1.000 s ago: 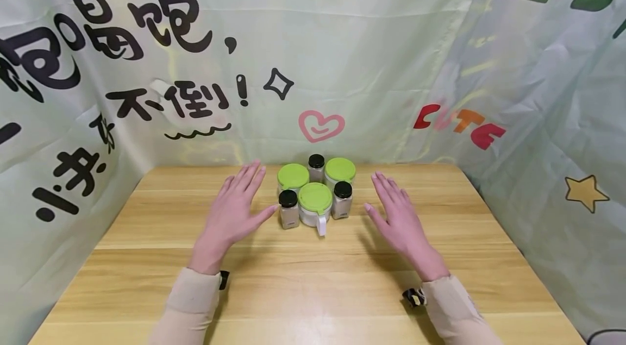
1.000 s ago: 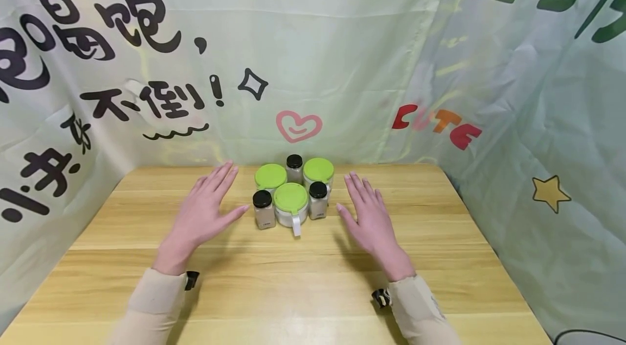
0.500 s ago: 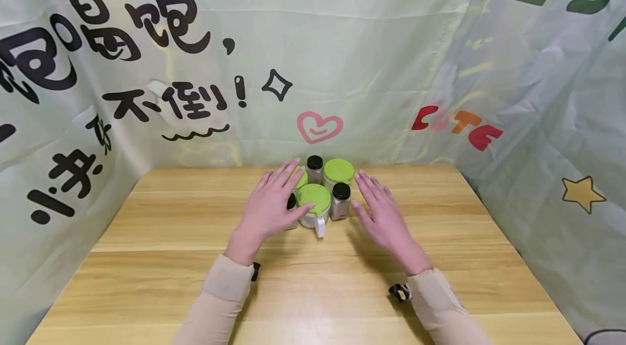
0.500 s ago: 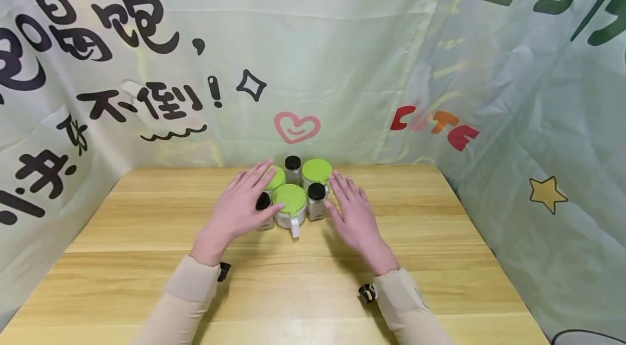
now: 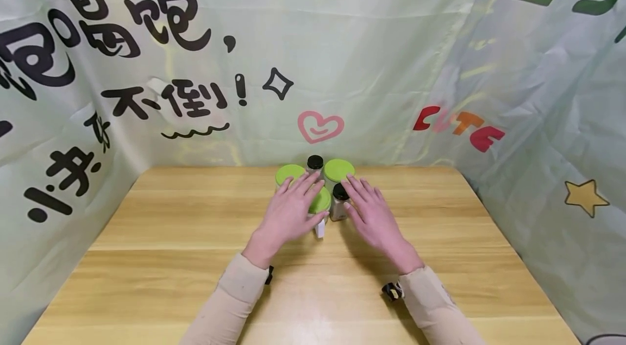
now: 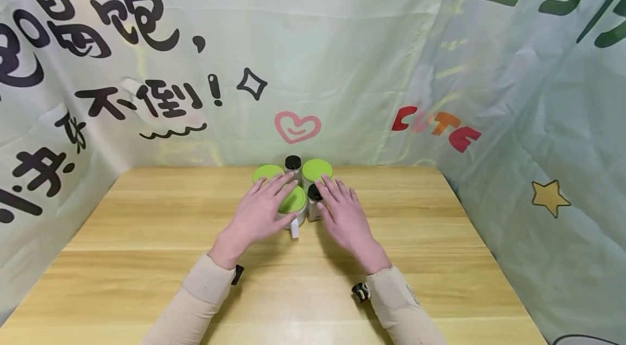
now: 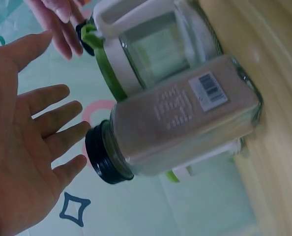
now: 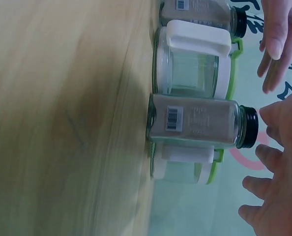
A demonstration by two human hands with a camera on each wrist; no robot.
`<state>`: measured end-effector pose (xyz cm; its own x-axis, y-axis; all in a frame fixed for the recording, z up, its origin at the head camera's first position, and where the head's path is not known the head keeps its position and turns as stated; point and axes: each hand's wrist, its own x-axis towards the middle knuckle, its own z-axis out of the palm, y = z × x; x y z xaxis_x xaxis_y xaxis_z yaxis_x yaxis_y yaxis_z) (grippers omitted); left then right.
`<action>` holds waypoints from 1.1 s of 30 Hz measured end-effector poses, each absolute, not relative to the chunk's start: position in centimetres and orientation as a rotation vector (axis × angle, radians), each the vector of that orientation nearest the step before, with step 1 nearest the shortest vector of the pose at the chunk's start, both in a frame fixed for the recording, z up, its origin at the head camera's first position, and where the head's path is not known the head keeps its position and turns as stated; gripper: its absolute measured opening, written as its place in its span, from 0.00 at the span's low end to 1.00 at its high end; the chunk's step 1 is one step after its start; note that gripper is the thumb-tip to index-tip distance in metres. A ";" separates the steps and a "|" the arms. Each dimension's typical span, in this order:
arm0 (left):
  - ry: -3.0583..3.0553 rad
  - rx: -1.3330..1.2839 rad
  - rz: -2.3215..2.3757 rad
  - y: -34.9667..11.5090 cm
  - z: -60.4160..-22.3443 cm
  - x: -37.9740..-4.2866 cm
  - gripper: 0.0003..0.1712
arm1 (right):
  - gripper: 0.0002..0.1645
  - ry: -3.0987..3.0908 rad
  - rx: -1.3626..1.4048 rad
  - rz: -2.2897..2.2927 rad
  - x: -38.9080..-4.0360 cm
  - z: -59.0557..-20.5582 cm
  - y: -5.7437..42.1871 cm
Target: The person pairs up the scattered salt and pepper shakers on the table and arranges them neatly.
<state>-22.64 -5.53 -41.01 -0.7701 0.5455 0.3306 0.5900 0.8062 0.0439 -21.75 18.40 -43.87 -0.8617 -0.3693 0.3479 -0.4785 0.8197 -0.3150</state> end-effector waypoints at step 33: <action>-2.708 -1.000 -0.098 -3.3 -43.4 -21.5 0.40 | 0.32 -2.671 0.711 0.612 -22.0 -44.8 17.8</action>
<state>-21.54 -3.28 -43.44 -0.7320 0.6306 0.2579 0.6475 0.7617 -0.0244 -22.05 17.82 -44.83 -0.8291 -0.3963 0.3945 -0.5285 0.7857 -0.3215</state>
